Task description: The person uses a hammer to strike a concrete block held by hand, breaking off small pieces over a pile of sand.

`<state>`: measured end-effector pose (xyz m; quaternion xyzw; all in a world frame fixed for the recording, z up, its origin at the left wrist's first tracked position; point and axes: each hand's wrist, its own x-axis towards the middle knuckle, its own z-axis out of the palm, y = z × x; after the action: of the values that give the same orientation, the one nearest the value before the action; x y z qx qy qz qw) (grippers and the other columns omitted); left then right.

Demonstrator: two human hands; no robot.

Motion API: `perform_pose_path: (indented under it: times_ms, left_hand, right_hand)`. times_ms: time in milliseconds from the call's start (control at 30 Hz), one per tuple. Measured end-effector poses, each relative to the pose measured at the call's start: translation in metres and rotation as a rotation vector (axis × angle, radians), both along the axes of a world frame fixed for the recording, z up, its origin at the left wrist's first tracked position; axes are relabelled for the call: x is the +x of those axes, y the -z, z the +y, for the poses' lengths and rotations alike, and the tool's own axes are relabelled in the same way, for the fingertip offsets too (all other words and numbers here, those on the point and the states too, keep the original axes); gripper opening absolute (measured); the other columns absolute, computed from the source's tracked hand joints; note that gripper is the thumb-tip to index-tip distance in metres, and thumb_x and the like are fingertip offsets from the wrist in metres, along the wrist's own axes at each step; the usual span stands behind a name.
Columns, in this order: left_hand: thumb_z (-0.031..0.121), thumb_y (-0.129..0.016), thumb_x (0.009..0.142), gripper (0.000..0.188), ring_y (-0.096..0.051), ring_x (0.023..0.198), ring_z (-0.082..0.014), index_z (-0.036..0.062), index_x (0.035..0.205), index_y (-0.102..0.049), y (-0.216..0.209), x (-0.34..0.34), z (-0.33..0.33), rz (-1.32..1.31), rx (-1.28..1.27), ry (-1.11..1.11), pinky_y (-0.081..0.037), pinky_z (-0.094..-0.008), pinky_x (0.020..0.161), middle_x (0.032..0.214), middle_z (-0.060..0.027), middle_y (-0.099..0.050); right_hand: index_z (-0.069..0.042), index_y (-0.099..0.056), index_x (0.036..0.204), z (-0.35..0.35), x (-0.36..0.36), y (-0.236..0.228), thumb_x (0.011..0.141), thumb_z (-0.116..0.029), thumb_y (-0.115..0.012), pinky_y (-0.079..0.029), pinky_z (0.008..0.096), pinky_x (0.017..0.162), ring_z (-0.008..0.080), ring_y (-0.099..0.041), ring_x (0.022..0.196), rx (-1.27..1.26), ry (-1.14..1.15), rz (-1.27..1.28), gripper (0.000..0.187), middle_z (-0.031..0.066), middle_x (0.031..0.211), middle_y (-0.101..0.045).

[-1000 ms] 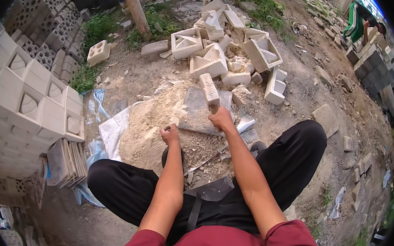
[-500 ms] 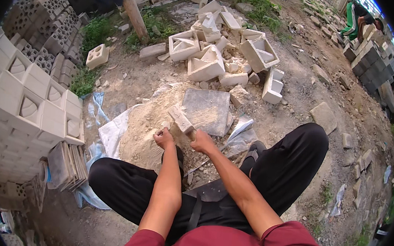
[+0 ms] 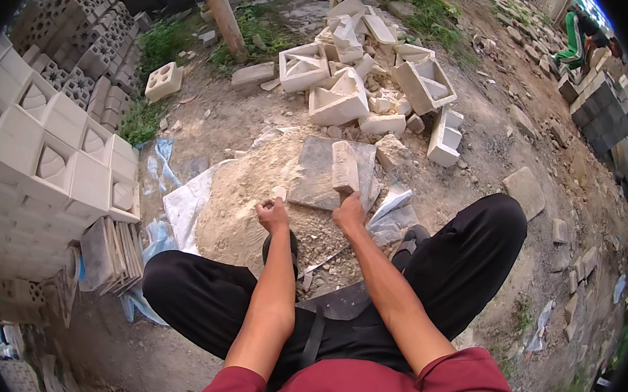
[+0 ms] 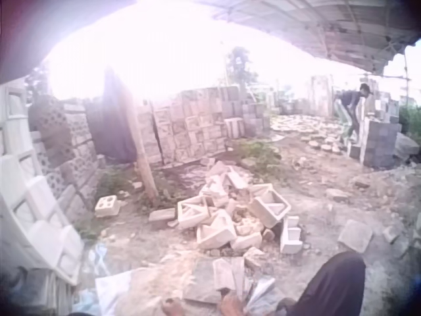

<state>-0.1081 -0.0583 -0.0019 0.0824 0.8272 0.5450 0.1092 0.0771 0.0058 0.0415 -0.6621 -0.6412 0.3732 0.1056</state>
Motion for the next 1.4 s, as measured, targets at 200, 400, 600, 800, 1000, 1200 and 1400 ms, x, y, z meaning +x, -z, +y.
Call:
perform_pose_path:
  times_ms: [200,400,600,800,1000,1200,1400]
  left_hand:
    - [0.022,-0.071,0.073,0.033,-0.062,0.08,-0.0283,0.0,0.092,-0.056,-0.016,0.005,0.008,0.1,0.036,-0.026,-0.048,-0.0375,0.075,0.088,-0.0139,-0.064]
    - [0.024,-0.069,0.071,0.035,-0.06,0.081,-0.028,-0.0005,0.094,-0.058,-0.047,0.021,0.017,0.225,0.063,0.047,-0.047,-0.0371,0.079,0.088,-0.0137,-0.062]
    - [0.023,-0.068,0.074,0.036,-0.059,0.083,-0.0285,0.0004,0.099,-0.056,-0.072,0.021,0.011,0.352,0.096,0.145,-0.046,-0.0382,0.08,0.089,-0.0135,-0.061]
    - [0.021,-0.068,0.08,0.042,-0.062,0.085,-0.0274,0.0004,0.114,-0.055,-0.138,0.011,0.034,0.532,0.197,0.241,-0.048,-0.0367,0.08,0.096,-0.0151,-0.065]
    - [0.02,-0.069,0.081,0.04,-0.065,0.089,-0.0276,0.0009,0.116,-0.063,-0.247,-0.01,0.06,0.798,0.135,0.509,-0.05,-0.0368,0.081,0.1,-0.0162,-0.067]
    - [0.017,-0.065,0.084,0.032,-0.063,0.089,-0.0325,0.0006,0.111,-0.064,-0.315,-0.012,0.087,0.898,0.138,0.745,-0.049,-0.0377,0.081,0.101,-0.0177,-0.064]
    - [0.013,-0.062,0.084,0.027,-0.062,0.094,-0.0322,0.0,0.108,-0.062,-0.243,-0.011,0.114,0.581,0.1,0.911,-0.048,-0.0377,0.085,0.101,-0.0193,-0.064]
  right_hand:
    - [0.011,-0.048,0.112,0.023,-0.008,-0.002,0.067,-0.029,-0.073,-0.053,0.0446,0.08,0.0369,-0.064,0.097,-0.466,-0.633,0.226,0.065,0.0305,0.102,-0.063]
    - [0.009,-0.052,0.109,0.024,0.003,0.004,0.068,-0.026,-0.073,-0.052,0.0439,0.082,0.0361,-0.065,0.098,0.009,-0.042,0.218,0.058,0.0298,0.105,-0.063]
    - [0.012,-0.052,0.107,0.021,0.024,0.024,0.069,-0.029,-0.072,-0.052,0.0422,0.083,0.0383,-0.064,0.098,0.035,0.173,0.135,0.059,0.0295,0.096,-0.065]
    - [0.007,-0.066,0.091,0.01,-0.001,-0.025,0.07,-0.013,-0.068,-0.054,0.0428,0.079,0.038,-0.065,0.095,-0.063,-0.427,0.15,0.029,0.0273,0.097,-0.066]
    - [0.003,-0.068,0.096,0.01,0.001,-0.077,0.066,-0.02,-0.074,-0.054,0.0422,0.082,0.0363,-0.066,0.096,0.051,-0.378,0.115,0.038,0.0242,0.1,-0.067]
    - [0.0,-0.069,0.099,0.074,0.036,-0.125,0.065,-0.035,-0.079,-0.053,0.0419,0.084,0.035,-0.065,0.097,0.199,-0.295,-0.053,0.049,0.022,0.102,-0.067]
    - [-0.001,-0.068,0.101,0.124,0.102,-0.153,0.067,-0.036,-0.081,-0.053,0.0406,0.083,0.0311,-0.066,0.096,0.203,-0.456,-0.47,0.051,0.0184,0.104,-0.068]
